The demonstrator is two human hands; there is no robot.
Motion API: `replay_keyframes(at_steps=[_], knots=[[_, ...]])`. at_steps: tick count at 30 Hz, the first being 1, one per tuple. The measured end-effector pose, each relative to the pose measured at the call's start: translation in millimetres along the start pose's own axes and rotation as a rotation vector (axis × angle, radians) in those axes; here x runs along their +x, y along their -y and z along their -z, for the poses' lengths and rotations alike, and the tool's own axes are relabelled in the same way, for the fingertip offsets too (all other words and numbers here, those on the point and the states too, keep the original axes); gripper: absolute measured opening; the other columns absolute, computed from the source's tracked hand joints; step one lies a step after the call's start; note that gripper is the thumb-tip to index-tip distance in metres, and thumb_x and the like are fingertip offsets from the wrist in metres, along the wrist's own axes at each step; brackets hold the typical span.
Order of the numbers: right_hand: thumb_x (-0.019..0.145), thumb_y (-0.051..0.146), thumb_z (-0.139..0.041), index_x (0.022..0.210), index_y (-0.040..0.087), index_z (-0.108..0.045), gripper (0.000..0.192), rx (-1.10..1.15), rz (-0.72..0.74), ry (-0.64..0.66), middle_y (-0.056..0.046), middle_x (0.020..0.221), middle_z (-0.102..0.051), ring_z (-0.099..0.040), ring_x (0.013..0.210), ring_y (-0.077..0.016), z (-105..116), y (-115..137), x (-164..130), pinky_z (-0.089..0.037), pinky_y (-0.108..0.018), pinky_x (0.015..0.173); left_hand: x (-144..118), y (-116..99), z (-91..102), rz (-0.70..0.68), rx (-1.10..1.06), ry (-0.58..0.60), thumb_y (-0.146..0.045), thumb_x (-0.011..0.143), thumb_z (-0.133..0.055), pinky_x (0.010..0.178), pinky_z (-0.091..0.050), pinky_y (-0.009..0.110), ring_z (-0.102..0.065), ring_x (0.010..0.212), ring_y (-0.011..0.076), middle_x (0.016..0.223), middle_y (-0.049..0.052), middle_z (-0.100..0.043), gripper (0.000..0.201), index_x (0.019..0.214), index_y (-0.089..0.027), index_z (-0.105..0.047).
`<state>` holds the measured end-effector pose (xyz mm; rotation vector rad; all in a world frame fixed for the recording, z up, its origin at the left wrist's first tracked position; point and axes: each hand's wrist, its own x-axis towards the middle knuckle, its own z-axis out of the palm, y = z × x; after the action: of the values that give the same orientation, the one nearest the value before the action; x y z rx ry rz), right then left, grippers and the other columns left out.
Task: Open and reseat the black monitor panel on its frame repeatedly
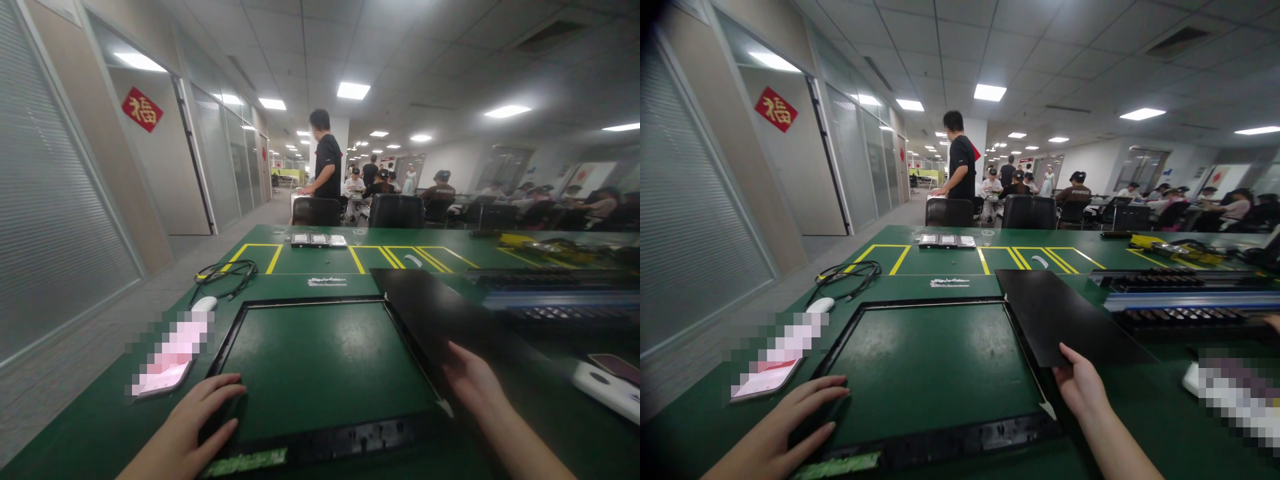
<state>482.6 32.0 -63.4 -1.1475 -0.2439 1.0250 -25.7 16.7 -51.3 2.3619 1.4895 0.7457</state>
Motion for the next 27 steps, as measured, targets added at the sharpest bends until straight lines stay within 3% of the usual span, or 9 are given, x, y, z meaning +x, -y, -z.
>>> replay_keyframes(at_steps=[7, 12, 16, 19, 24, 27], knots=[[0.075, -0.002, -0.061, 0.088, 0.021, -0.064, 0.027, 0.075, -0.044, -0.094, 0.002, 0.063, -0.070, -0.070, 0.058, -0.0157, -12, 10, -15, -0.062, -0.022, 0.055, -2, 5, -3.9, -0.035, 0.036, 0.001, -0.034, 0.087, -0.059, 0.099, -0.052, 0.042, -0.068, 0.117, 0.0297, 0.131, 0.006, -0.072, 0.035, 0.119, -0.036, -0.074], [0.076, -0.004, -0.060, 0.082, 0.021, -0.065, 0.026, 0.117, -0.084, -0.056, 0.002, 0.059, -0.069, -0.063, 0.046, -0.0117, -24, 20, -37, -0.056, -0.016, 0.043, -6, 9, -10.7, -0.028, -0.011, -0.073, -0.035, 0.088, -0.057, 0.101, -0.052, 0.042, -0.067, 0.117, 0.0285, 0.131, 0.004, -0.071, 0.034, 0.119, -0.038, -0.072], [0.068, -0.001, -0.069, 0.077, 0.020, -0.066, 0.024, 0.075, -0.099, -0.021, 0.002, 0.061, -0.071, -0.065, 0.047, -0.0125, -28, 24, -50, -0.058, -0.019, 0.047, -5, 11, -6.1, 0.034, -0.091, -0.090, -0.040, 0.087, -0.060, 0.104, -0.049, 0.044, -0.065, 0.120, 0.0305, 0.131, 0.004, -0.071, 0.034, 0.118, -0.040, -0.074], [0.064, 0.008, -0.074, 0.080, 0.020, -0.070, 0.021, 0.066, -0.139, 0.066, -0.002, 0.073, -0.077, -0.072, 0.062, -0.0199, -26, 25, -56, -0.062, -0.028, 0.058, -1, 9, 4.1, 0.142, -0.197, -0.090, -0.047, 0.082, -0.065, 0.106, -0.045, 0.048, -0.063, 0.122, 0.0343, 0.130, 0.005, -0.072, 0.035, 0.114, -0.039, -0.077], [0.062, 0.025, -0.075, 0.081, 0.020, -0.075, 0.020, -0.059, -0.221, 0.216, -0.008, 0.081, -0.079, -0.075, 0.081, -0.0336, -14, 26, -64, -0.061, -0.049, 0.079, 6, -7, 19.9, 0.464, -0.588, -0.277, -0.062, 0.069, -0.074, 0.115, -0.033, 0.050, -0.056, 0.130, 0.0383, 0.126, 0.007, -0.074, 0.049, 0.109, -0.034, -0.079], [0.066, 0.032, -0.072, 0.089, 0.022, -0.078, 0.026, -0.159, -0.170, 0.300, -0.011, 0.089, -0.080, -0.074, 0.091, -0.0384, -4, 26, -63, -0.056, -0.056, 0.088, 10, -20, 26.1, 0.630, -0.902, -0.382, -0.064, 0.063, -0.078, 0.116, -0.032, 0.046, -0.053, 0.133, 0.0361, 0.131, 0.006, -0.072, 0.055, 0.108, -0.031, -0.078]])
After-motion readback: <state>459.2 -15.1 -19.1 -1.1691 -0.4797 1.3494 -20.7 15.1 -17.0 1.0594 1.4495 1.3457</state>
